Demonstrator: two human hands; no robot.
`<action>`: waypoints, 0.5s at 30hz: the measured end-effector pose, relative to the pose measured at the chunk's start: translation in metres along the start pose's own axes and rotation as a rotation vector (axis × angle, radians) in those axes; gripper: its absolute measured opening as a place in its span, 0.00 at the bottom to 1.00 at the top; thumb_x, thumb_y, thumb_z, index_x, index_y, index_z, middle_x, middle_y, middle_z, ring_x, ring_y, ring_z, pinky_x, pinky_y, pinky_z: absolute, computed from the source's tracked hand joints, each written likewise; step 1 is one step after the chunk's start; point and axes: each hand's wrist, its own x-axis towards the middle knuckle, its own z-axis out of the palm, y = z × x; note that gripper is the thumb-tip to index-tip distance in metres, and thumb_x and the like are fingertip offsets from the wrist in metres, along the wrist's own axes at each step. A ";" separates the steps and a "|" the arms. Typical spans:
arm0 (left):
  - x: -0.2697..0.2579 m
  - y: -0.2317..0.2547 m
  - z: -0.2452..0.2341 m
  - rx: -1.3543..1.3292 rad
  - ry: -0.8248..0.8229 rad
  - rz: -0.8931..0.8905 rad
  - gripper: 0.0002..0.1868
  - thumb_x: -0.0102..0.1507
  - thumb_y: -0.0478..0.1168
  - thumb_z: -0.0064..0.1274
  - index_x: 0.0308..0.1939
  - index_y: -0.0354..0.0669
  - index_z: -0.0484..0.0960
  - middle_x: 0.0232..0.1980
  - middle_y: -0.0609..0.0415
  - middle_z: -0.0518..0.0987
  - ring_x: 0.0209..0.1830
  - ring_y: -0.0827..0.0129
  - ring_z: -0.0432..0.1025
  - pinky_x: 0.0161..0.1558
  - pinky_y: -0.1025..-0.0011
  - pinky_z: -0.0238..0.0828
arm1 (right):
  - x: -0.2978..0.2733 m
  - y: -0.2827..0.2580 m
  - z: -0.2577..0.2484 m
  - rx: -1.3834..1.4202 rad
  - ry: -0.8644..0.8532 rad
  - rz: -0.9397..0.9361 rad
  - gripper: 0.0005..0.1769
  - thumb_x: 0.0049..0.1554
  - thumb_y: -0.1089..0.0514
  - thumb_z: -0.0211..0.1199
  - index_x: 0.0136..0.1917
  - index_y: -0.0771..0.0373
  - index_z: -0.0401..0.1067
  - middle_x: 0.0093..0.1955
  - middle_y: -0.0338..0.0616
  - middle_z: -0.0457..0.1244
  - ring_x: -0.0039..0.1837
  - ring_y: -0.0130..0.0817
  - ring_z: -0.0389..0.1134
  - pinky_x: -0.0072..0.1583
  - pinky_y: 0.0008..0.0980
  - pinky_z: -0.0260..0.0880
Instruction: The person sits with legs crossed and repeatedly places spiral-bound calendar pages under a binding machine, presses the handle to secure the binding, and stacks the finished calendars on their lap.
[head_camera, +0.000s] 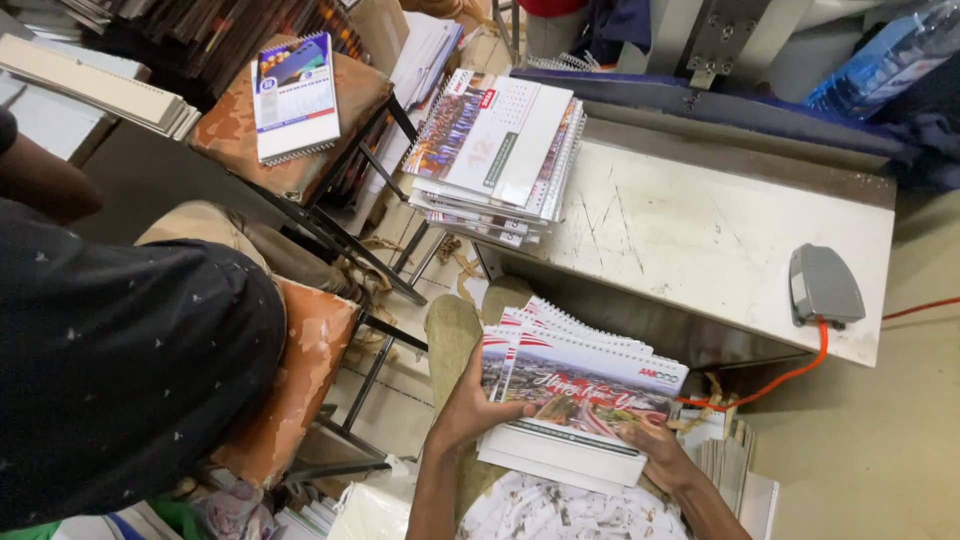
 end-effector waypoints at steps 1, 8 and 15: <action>-0.002 0.016 0.003 0.049 -0.015 0.069 0.75 0.40 0.58 0.71 0.82 0.55 0.37 0.82 0.49 0.52 0.81 0.55 0.51 0.76 0.47 0.51 | 0.007 0.006 0.004 0.103 0.057 0.062 0.43 0.46 0.53 0.67 0.71 0.72 0.59 0.70 0.66 0.63 0.71 0.58 0.64 0.73 0.55 0.62; -0.014 0.070 -0.010 0.071 -0.334 0.446 0.72 0.46 0.63 0.65 0.83 0.51 0.37 0.73 0.44 0.71 0.57 0.62 0.76 0.54 0.63 0.77 | 0.016 0.038 -0.028 0.553 0.085 -0.331 0.47 0.44 0.67 0.68 0.76 0.56 0.57 0.54 0.55 0.66 0.52 0.53 0.70 0.49 0.65 0.74; 0.021 0.062 -0.013 -0.263 -0.285 0.860 0.45 0.63 0.65 0.57 0.73 0.39 0.65 0.70 0.44 0.75 0.66 0.56 0.74 0.68 0.57 0.72 | -0.038 -0.115 -0.036 0.977 -0.066 -0.657 0.25 0.53 0.52 0.75 0.62 0.58 0.76 0.55 0.43 0.72 0.55 0.41 0.74 0.59 0.46 0.76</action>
